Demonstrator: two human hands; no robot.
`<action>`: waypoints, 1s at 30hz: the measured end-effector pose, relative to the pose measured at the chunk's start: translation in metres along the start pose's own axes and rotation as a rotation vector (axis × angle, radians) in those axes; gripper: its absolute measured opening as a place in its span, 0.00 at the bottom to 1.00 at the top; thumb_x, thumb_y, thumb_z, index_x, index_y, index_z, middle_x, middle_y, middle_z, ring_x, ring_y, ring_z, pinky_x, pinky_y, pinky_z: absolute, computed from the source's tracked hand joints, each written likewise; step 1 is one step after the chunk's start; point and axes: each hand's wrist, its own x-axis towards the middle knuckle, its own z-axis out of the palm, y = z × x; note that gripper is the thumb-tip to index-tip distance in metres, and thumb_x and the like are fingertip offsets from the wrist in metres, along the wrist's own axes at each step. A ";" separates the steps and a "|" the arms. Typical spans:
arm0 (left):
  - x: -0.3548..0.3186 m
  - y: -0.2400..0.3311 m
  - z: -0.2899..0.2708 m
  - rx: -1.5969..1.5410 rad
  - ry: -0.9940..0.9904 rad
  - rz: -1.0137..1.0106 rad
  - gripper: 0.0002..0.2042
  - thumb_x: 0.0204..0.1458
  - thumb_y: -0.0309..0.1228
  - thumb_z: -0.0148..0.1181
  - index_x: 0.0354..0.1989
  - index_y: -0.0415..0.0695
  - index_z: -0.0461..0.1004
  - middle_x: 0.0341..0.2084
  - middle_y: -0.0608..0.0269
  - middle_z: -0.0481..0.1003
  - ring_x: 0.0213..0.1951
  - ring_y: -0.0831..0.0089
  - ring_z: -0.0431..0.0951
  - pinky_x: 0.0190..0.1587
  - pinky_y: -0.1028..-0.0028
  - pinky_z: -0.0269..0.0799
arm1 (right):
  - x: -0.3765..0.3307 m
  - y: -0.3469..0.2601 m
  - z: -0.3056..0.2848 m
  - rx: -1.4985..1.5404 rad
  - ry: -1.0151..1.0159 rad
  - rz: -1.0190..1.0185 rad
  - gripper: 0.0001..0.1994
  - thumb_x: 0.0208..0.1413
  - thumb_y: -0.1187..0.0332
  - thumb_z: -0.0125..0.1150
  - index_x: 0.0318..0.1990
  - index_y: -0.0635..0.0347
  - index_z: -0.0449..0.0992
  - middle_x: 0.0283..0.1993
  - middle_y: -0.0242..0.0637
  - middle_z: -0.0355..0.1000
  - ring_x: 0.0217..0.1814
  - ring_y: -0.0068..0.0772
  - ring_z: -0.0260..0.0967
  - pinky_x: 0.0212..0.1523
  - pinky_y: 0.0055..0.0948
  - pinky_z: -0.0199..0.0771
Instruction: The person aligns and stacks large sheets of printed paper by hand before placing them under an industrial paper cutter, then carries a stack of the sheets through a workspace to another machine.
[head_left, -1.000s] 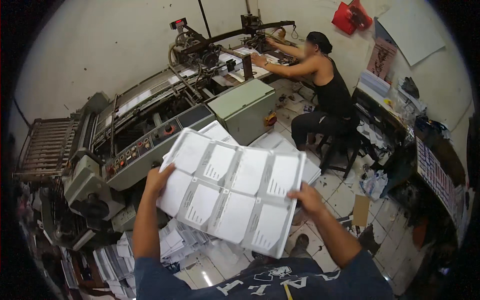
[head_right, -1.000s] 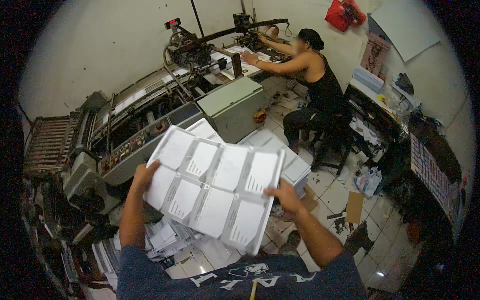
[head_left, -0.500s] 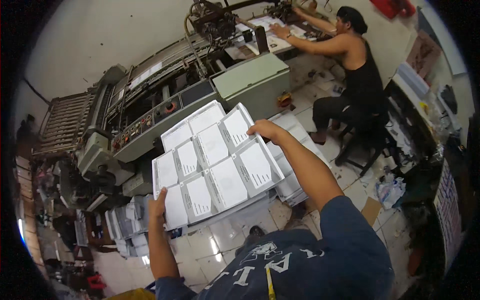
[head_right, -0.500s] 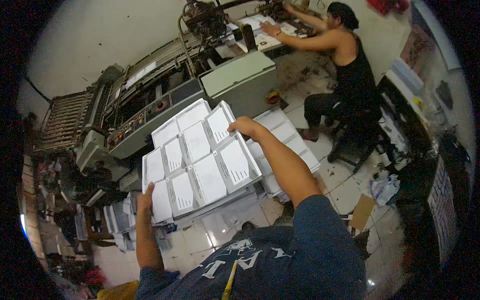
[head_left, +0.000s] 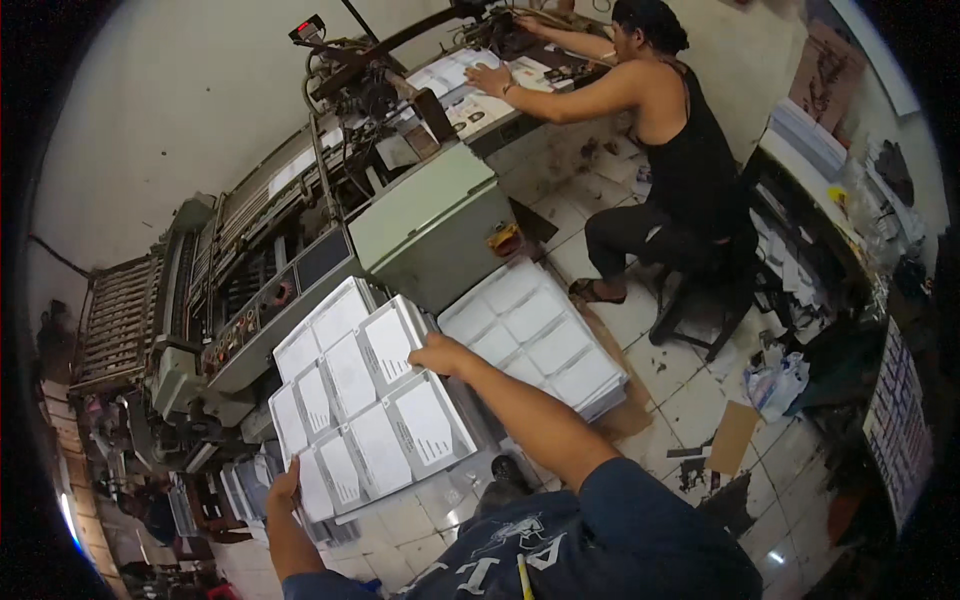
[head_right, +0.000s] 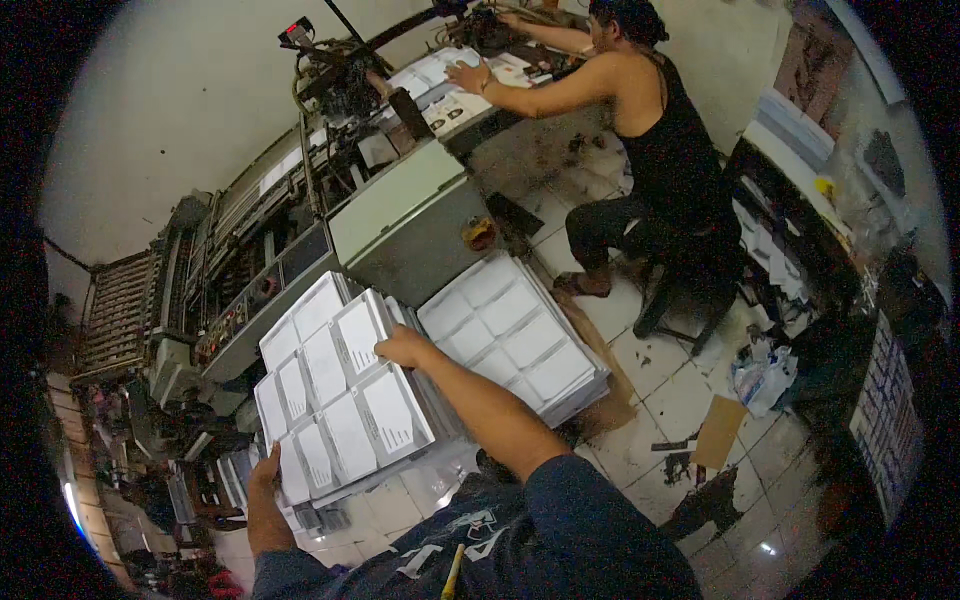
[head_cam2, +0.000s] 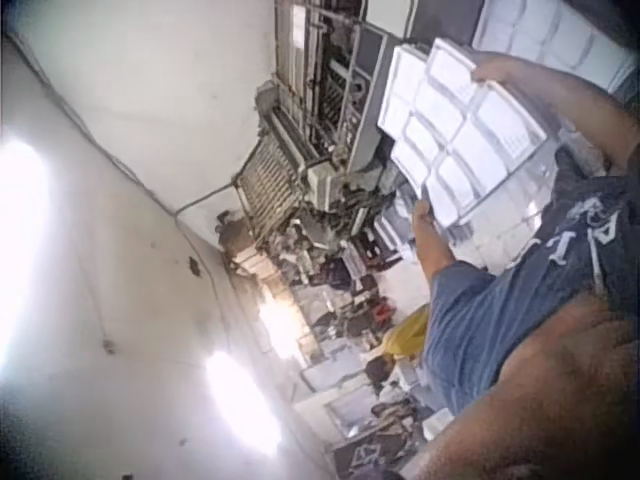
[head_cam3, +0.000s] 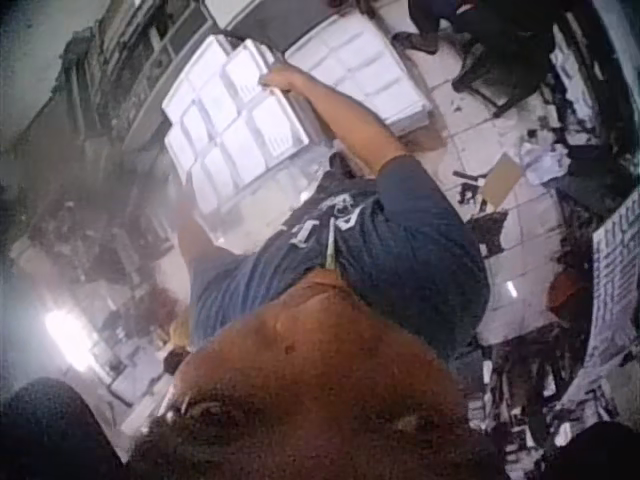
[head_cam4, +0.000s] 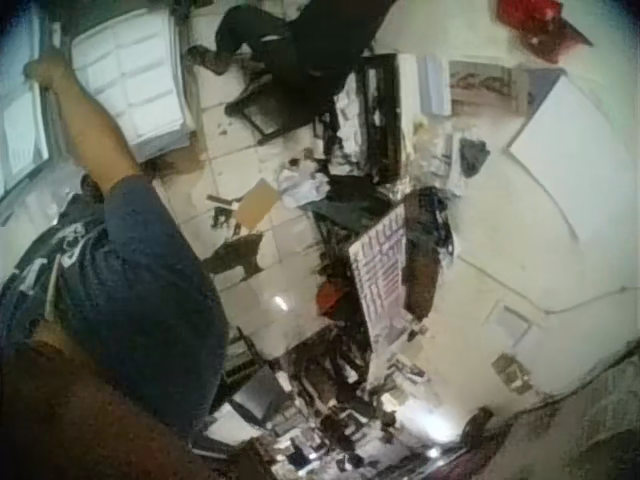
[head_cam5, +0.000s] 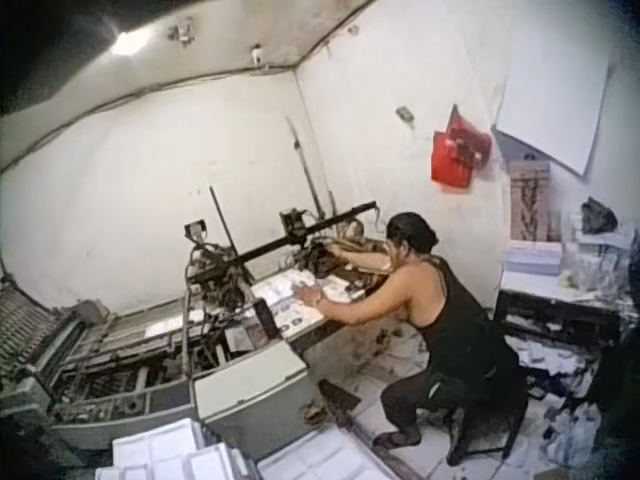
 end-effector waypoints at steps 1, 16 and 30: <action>-0.006 0.000 -0.008 0.042 0.052 0.005 0.45 0.48 0.71 0.52 0.38 0.28 0.78 0.30 0.47 0.77 0.35 0.61 0.77 0.36 0.60 0.72 | -0.005 -0.009 0.000 -0.001 0.011 -0.027 0.31 0.44 0.57 0.63 0.49 0.80 0.71 0.50 0.58 0.73 0.50 0.44 0.73 0.50 0.34 0.72; 0.075 -0.070 0.008 -0.442 -0.072 0.172 0.45 0.50 0.65 0.58 0.55 0.26 0.69 0.48 0.48 0.75 0.46 0.61 0.77 0.47 0.62 0.73 | 0.007 0.007 0.021 0.120 0.071 -0.063 0.25 0.48 0.58 0.65 0.47 0.74 0.75 0.41 0.46 0.76 0.42 0.35 0.74 0.46 0.31 0.72; 0.004 -0.032 0.007 -0.672 -0.390 0.143 0.36 0.57 0.62 0.48 0.61 0.42 0.67 0.53 0.56 0.75 0.52 0.58 0.76 0.55 0.59 0.73 | -0.155 0.067 0.044 0.912 -0.131 -0.023 0.24 0.69 0.58 0.48 0.67 0.60 0.62 0.59 0.36 0.69 0.57 0.24 0.66 0.52 0.27 0.71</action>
